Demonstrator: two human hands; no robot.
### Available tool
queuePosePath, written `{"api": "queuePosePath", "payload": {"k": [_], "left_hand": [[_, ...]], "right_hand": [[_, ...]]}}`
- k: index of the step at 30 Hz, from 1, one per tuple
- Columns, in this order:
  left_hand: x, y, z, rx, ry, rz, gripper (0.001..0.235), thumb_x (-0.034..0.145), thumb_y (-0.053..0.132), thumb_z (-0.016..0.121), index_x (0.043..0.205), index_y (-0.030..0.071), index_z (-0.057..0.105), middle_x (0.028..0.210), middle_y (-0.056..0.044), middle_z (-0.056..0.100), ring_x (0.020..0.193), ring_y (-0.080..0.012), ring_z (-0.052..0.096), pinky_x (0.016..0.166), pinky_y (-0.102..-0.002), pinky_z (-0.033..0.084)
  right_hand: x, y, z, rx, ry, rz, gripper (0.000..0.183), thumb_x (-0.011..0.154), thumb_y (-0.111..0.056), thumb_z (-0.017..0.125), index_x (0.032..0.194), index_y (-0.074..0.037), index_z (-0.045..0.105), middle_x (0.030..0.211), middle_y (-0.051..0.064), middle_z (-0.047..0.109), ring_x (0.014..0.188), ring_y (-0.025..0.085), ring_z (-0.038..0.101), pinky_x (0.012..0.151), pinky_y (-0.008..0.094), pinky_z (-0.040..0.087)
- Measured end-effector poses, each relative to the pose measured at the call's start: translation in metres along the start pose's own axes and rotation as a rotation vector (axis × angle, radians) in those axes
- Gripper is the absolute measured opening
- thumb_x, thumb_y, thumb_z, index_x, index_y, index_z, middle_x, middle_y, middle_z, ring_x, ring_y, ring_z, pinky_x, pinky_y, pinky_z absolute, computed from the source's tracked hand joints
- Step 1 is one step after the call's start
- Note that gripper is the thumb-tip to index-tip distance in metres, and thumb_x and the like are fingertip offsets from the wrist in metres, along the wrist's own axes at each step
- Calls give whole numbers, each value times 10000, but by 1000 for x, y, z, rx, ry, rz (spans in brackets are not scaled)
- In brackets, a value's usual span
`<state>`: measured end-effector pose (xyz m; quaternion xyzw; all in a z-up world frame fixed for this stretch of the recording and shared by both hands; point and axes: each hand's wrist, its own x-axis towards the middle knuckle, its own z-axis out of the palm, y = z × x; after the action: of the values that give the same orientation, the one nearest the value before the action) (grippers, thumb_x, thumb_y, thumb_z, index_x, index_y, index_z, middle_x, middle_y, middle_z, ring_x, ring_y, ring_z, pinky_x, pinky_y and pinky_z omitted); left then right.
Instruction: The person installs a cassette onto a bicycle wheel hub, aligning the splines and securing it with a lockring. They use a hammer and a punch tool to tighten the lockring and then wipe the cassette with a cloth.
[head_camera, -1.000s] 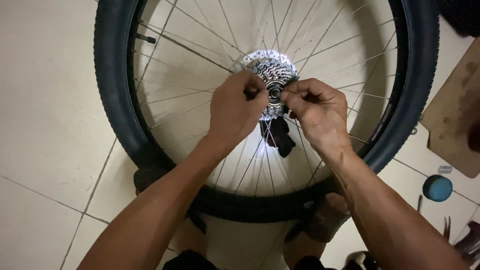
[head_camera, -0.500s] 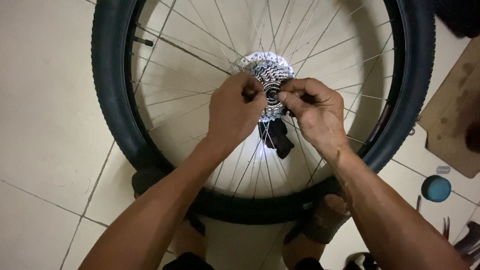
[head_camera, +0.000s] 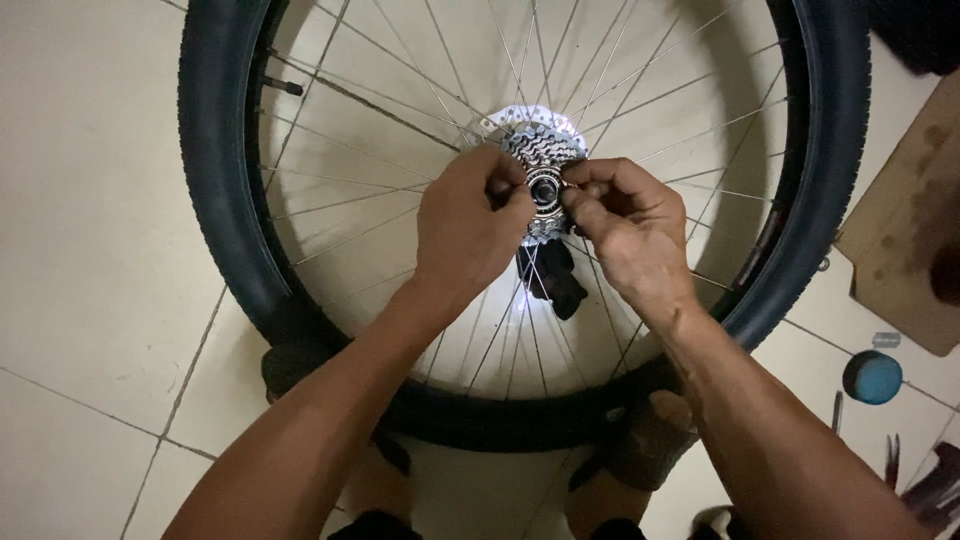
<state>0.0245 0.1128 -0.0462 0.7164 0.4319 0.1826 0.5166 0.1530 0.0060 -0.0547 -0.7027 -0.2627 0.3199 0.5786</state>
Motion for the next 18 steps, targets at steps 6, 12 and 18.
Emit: {"api": "queuePosePath", "payload": {"k": [6, 12, 18], "left_hand": [[0, 10, -3, 99, -9, -25, 171, 803, 128, 670, 970, 92, 684, 862, -127, 691, 838, -322, 749, 744, -504, 599], [-1, 18, -6, 139, -18, 25, 184, 787, 132, 668, 958, 67, 685, 862, -164, 689, 876, -418, 725, 740, -579, 567], [0, 7, -3, 295, 0, 94, 262, 788, 223, 700, 1038, 145, 708, 991, -106, 670, 850, -355, 738, 765, -512, 587]], "right_hand": [[3, 5, 3, 10, 37, 6, 142, 857, 48, 761, 977, -26, 743, 729, 40, 530, 680, 107, 592, 610, 265, 565], [-1, -8, 2, 16, 78, 35, 116, 892, 10, 727, 1001, -23, 747, 723, 74, 563, 660, 136, 591, 603, 289, 566], [-20, -4, -14, -47, 138, 70, 134, 906, -14, 702, 1035, -5, 734, 729, 115, 608, 637, 161, 618, 592, 298, 555]]}}
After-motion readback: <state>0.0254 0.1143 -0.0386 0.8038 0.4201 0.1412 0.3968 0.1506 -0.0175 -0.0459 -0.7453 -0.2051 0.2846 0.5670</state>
